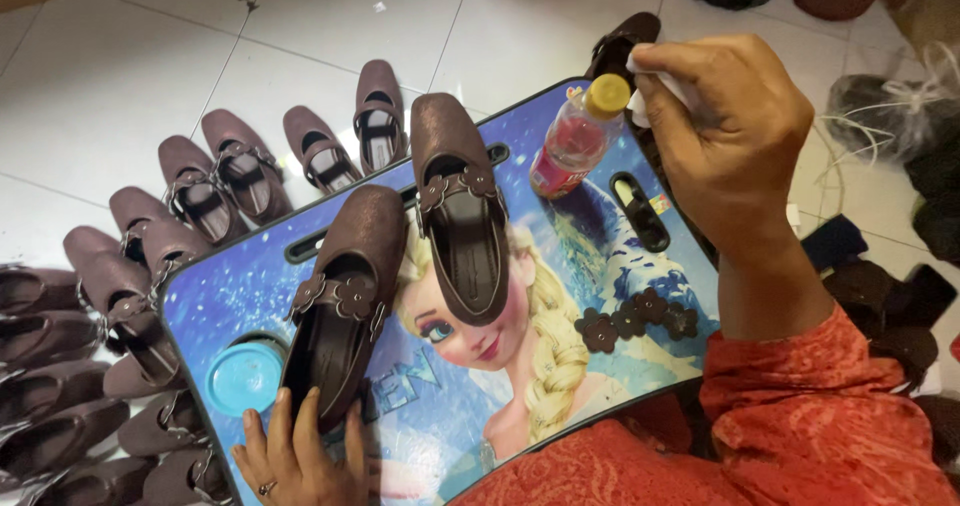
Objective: The person wipes the exterior and interior of brown children's shoes using a white cloth. They repeatedly pick up shoes from the floor, wipe them, and place them back down, occasionally applying liquid from a bottle to the cloth.
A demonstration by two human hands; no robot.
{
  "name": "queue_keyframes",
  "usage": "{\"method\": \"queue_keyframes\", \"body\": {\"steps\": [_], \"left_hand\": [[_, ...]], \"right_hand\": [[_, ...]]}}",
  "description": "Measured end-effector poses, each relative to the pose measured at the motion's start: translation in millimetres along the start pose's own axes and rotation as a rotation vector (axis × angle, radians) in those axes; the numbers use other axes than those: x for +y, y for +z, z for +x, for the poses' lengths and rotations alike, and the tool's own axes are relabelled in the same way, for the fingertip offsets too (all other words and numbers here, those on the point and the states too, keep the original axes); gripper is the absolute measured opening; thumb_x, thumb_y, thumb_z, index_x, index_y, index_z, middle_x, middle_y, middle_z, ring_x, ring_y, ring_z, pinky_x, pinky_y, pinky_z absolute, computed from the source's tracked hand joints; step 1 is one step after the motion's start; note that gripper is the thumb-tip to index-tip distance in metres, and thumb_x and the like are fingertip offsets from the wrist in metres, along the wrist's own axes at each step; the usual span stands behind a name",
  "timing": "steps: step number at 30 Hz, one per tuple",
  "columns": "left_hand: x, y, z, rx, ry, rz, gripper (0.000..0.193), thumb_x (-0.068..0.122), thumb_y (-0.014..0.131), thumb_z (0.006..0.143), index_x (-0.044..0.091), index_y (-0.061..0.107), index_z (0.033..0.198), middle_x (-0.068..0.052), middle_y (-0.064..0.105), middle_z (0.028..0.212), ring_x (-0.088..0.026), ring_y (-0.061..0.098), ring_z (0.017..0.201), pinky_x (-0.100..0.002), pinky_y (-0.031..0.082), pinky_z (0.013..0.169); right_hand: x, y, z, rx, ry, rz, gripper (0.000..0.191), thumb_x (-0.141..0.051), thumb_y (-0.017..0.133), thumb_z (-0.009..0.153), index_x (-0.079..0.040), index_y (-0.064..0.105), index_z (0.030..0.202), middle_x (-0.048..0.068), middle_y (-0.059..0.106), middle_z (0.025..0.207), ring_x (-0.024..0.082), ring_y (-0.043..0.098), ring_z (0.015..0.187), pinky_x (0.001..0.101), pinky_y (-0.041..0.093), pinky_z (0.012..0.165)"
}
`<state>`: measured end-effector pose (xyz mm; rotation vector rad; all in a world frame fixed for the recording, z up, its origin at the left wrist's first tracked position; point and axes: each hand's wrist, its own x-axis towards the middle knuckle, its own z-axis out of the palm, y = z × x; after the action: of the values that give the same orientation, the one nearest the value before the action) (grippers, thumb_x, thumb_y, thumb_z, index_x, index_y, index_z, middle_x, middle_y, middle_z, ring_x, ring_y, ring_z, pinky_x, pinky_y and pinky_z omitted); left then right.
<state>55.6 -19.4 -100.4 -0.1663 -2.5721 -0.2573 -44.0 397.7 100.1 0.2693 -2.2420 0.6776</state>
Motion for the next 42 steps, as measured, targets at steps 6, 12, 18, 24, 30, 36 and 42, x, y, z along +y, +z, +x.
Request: {"method": "queue_keyframes", "body": {"steps": [6,12,18,24,30,36,42], "left_hand": [[4,2,4,-0.016,-0.009,-0.095,0.049,0.032,0.085,0.084,0.011,0.069,0.125,-0.014,0.062,0.143,-0.044,0.052,0.142,-0.064,0.029,0.126],[17,-17,16,-0.080,-0.017,-0.192,0.037,0.020,0.084,0.084,0.010,0.065,0.113,-0.012,0.062,0.138,-0.042,0.052,0.141,-0.063,0.030,0.125],[42,-38,22,0.024,0.140,-0.182,0.031,0.023,0.090,0.081,0.015,0.069,0.102,-0.002,0.067,0.118,-0.031,0.057,0.125,-0.051,0.040,0.111],[59,-59,9,-0.009,0.385,-0.254,0.029,0.028,0.089,0.079,0.018,0.076,0.103,0.002,0.075,0.107,-0.016,0.064,0.088,-0.034,0.044,0.080],[52,-53,3,-0.040,0.353,-0.756,0.037,0.038,0.078,0.085,0.009,0.072,0.108,-0.005,0.072,0.105,-0.023,0.069,0.087,-0.039,0.054,0.079],[42,-51,39,0.006,-0.150,-0.656,0.024,0.007,0.074,0.093,0.006,0.068,0.116,-0.010,0.072,0.115,-0.028,0.068,0.107,-0.039,0.052,0.097],[56,-32,112,-0.144,-0.128,-0.741,0.035,0.012,0.077,0.096,0.005,0.066,0.129,-0.015,0.068,0.128,-0.034,0.066,0.122,-0.041,0.050,0.107]], "right_hand": [[6,5,2,-0.040,-0.102,-0.217,0.019,0.004,0.083,0.095,0.001,0.075,0.112,0.012,0.069,0.102,0.025,0.069,0.089,0.0355,0.056,0.075],[34,22,-18,-0.096,-0.137,-0.153,0.007,0.005,0.072,0.109,0.003,0.071,0.116,0.017,0.068,0.114,0.022,0.069,0.095,0.0297,0.058,0.079],[45,28,-37,-0.049,-0.210,-0.243,0.006,0.001,0.064,0.113,0.000,0.063,0.119,0.013,0.066,0.119,0.023,0.069,0.105,0.0292,0.060,0.087],[47,35,-39,-0.051,-0.286,-0.156,0.017,-0.004,0.065,0.114,0.003,0.059,0.127,0.021,0.062,0.124,0.027,0.069,0.104,0.0317,0.061,0.087],[74,43,-52,0.009,0.165,0.144,0.024,-0.015,0.065,0.118,0.003,0.057,0.131,0.020,0.066,0.125,0.030,0.071,0.107,0.0371,0.061,0.091],[113,30,-93,0.195,0.980,1.002,0.025,-0.021,0.055,0.117,0.000,0.060,0.128,0.016,0.069,0.123,0.028,0.071,0.112,0.0379,0.060,0.100],[123,39,-156,0.216,1.008,1.323,0.028,-0.025,0.048,0.119,-0.003,0.063,0.126,0.013,0.071,0.121,0.026,0.071,0.117,0.0383,0.059,0.106]]}}
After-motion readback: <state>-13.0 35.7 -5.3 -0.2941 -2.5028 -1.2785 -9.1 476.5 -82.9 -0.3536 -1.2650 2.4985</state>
